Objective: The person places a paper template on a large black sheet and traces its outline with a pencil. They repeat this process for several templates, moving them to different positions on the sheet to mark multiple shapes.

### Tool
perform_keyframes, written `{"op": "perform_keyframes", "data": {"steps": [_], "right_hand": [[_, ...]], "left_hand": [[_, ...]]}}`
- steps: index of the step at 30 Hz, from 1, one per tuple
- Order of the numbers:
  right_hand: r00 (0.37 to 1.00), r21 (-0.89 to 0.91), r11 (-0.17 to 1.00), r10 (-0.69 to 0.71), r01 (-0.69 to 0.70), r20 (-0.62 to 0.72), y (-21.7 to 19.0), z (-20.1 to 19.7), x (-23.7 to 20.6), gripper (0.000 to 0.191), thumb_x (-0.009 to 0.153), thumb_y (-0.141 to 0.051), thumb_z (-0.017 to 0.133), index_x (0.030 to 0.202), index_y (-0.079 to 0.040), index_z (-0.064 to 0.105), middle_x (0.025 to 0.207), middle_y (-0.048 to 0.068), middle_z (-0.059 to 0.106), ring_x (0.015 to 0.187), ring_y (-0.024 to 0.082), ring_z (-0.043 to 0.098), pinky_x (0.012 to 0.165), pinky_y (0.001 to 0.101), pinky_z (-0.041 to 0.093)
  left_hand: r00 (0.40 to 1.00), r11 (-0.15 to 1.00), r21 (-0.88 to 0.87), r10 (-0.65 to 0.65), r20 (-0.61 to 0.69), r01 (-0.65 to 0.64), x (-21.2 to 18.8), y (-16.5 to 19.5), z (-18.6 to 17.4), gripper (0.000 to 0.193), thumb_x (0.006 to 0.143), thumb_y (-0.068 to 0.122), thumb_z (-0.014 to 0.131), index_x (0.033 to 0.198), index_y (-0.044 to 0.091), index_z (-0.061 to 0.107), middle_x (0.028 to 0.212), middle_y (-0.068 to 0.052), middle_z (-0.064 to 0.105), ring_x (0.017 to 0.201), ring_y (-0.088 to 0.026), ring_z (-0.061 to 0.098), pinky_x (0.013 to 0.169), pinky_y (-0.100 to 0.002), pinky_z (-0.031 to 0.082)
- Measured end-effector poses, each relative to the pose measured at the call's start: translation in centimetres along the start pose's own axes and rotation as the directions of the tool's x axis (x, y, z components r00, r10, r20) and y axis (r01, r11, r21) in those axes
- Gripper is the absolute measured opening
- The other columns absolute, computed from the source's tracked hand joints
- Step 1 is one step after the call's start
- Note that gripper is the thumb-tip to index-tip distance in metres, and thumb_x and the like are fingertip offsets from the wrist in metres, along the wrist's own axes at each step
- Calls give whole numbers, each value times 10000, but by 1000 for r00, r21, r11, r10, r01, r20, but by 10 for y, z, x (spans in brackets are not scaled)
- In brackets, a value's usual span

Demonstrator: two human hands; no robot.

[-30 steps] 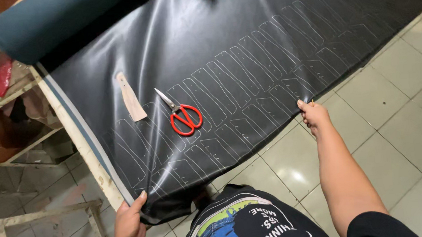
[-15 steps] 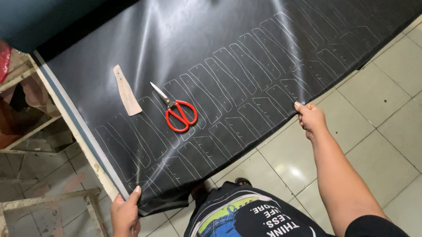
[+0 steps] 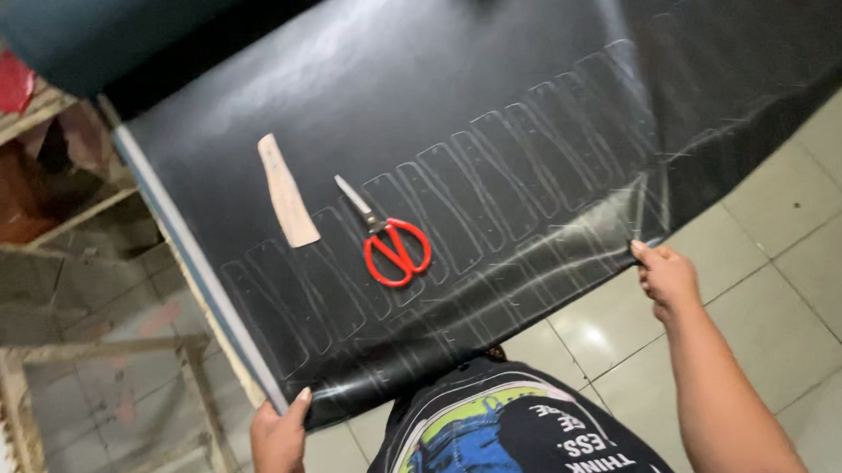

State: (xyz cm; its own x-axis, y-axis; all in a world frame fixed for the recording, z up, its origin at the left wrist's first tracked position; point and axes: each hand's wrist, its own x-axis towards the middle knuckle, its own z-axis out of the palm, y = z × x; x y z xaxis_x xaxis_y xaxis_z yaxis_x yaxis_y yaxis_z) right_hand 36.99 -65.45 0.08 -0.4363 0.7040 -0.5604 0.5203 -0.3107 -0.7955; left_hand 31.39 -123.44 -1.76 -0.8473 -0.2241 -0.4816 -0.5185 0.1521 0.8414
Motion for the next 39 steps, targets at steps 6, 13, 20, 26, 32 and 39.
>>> {"op": "perform_keyframes", "data": {"steps": [6,13,20,26,32,39], "right_hand": [[1000,-32,999,8,-8,23,-1,10,16,383,946,-298,755,712,-182,475,578,-25,515,434,75,410,392,245,262],[997,-565,824,-70,45,-23,-6,14,22,403,1005,-408,738,829,-55,659,685,105,650,561,192,567,528,332,419],[695,-462,520,-560,718,451,-24,138,-46,401,932,-416,729,1035,-28,746,925,129,758,836,229,726,782,355,555],[485,-496,141,-548,857,682,-41,272,-120,470,868,-392,740,1242,-110,697,1102,87,700,912,311,712,741,426,556],[424,-513,49,-633,857,648,-57,337,-112,377,922,-387,730,1223,-162,704,1161,72,674,960,307,707,789,425,569],[323,-511,-80,-688,856,649,-98,401,-95,323,944,-288,680,1244,-167,685,1211,63,677,974,295,714,799,417,571]], "left_hand": [[996,993,75,-89,-2,89,6,6,6,285,860,165,741,1038,-57,734,925,-110,751,797,-171,661,746,-331,529],[980,991,53,-114,-161,124,20,-26,13,297,916,229,742,1055,-32,715,862,-76,679,734,-168,551,674,-358,456],[873,990,-143,-83,-481,15,33,-36,1,196,900,123,680,1020,-20,620,953,-94,656,852,-183,588,794,-324,490],[669,669,575,696,-261,-471,40,33,-11,220,891,141,681,1067,23,622,1123,-187,660,1100,-377,592,1024,-483,414],[621,281,660,696,361,-697,109,98,-11,549,937,429,633,1423,182,569,1549,-73,464,1474,-305,359,1179,-605,208],[633,207,729,679,373,-652,219,145,-5,575,974,500,558,1502,282,489,1630,7,356,1529,-258,274,1209,-651,137]]}}
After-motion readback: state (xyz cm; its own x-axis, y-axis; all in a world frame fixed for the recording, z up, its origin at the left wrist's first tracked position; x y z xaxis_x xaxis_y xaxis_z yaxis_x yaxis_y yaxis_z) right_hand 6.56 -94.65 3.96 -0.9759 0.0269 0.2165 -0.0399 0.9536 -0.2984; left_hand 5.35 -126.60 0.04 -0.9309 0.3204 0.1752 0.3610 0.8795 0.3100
